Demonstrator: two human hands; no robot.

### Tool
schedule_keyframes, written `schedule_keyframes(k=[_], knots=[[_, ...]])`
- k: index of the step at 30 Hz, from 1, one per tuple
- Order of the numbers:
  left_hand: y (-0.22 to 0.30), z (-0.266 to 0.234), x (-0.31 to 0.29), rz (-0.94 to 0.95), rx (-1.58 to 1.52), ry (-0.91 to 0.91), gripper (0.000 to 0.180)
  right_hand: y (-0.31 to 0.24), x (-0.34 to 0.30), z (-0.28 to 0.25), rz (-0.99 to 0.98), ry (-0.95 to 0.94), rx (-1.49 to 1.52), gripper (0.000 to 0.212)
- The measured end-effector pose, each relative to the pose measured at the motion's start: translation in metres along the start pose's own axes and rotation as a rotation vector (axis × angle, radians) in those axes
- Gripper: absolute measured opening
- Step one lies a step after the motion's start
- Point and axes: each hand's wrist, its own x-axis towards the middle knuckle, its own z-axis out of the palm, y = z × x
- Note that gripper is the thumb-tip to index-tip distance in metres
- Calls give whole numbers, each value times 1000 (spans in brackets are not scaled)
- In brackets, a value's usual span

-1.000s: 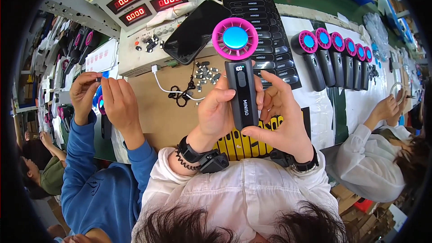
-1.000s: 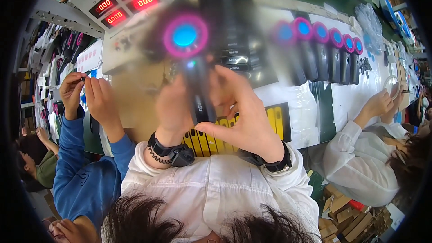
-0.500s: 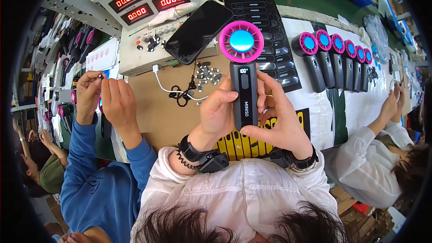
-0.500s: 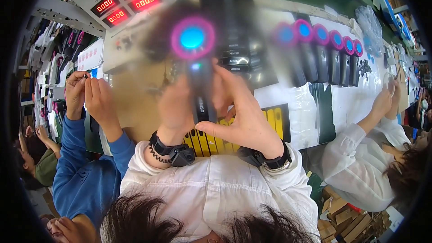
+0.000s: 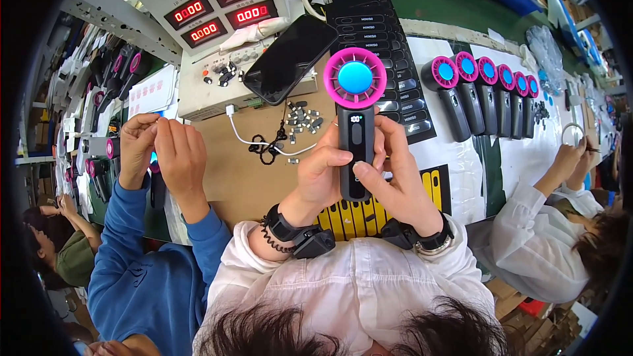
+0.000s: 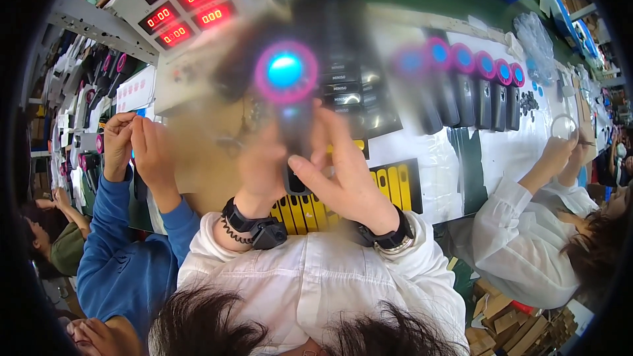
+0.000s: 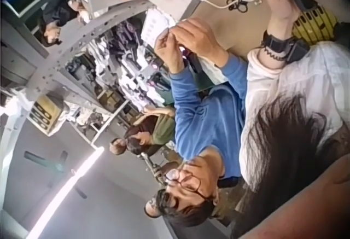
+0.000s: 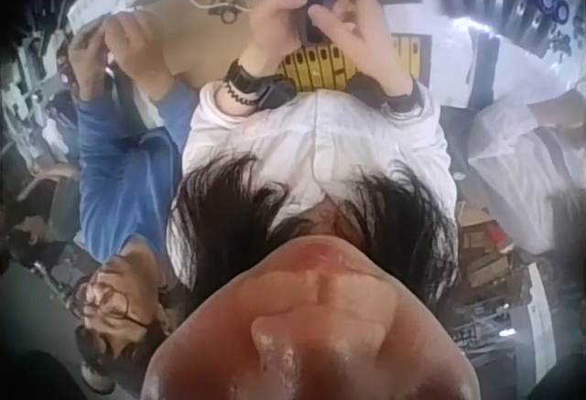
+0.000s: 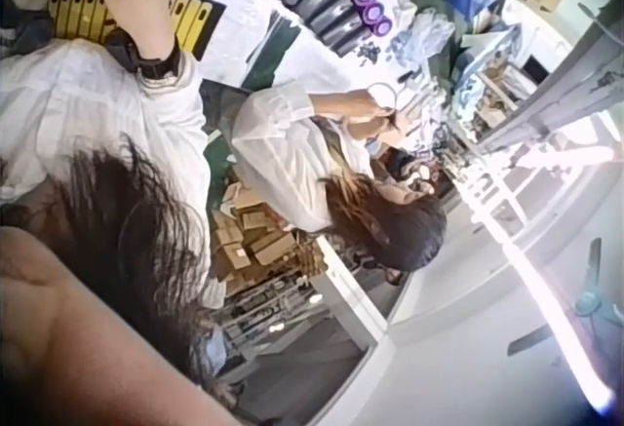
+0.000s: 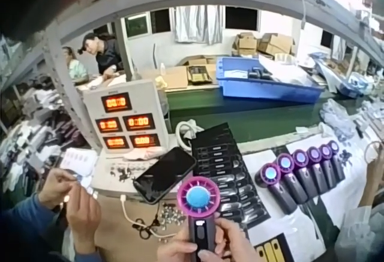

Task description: The person picks up a handheld fan, presses a small black component into a slot on the handle, and tests the power button. After checking the digital display, they set the fan down and repeat the process with another fan.

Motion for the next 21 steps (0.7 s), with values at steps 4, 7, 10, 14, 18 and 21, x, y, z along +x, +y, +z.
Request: schedule_keyframes(k=[4, 7, 10, 14, 18, 21], knots=[[1, -3, 0, 17, -28, -62, 55, 4, -1, 9, -76, 25, 36, 57], [1, -3, 1, 11, -32, -92, 53, 5, -1, 9, -133, 28, 60, 55], [0, -4, 1, 2, -17, -98, 51, 6, 1, 7, -145, 40, 62, 52], [-5, -6, -4, -9, 67, 1, 50, 6, 4, 4, -112, 70, -17, 48], [-15, -15, -13, -106, 478, 232, 55, 9, 12, 15, -247, 177, -39, 45], [-21, 1, -3, 10, 352, 188, 54, 9, 4, 4, -17, 194, 114, 44]])
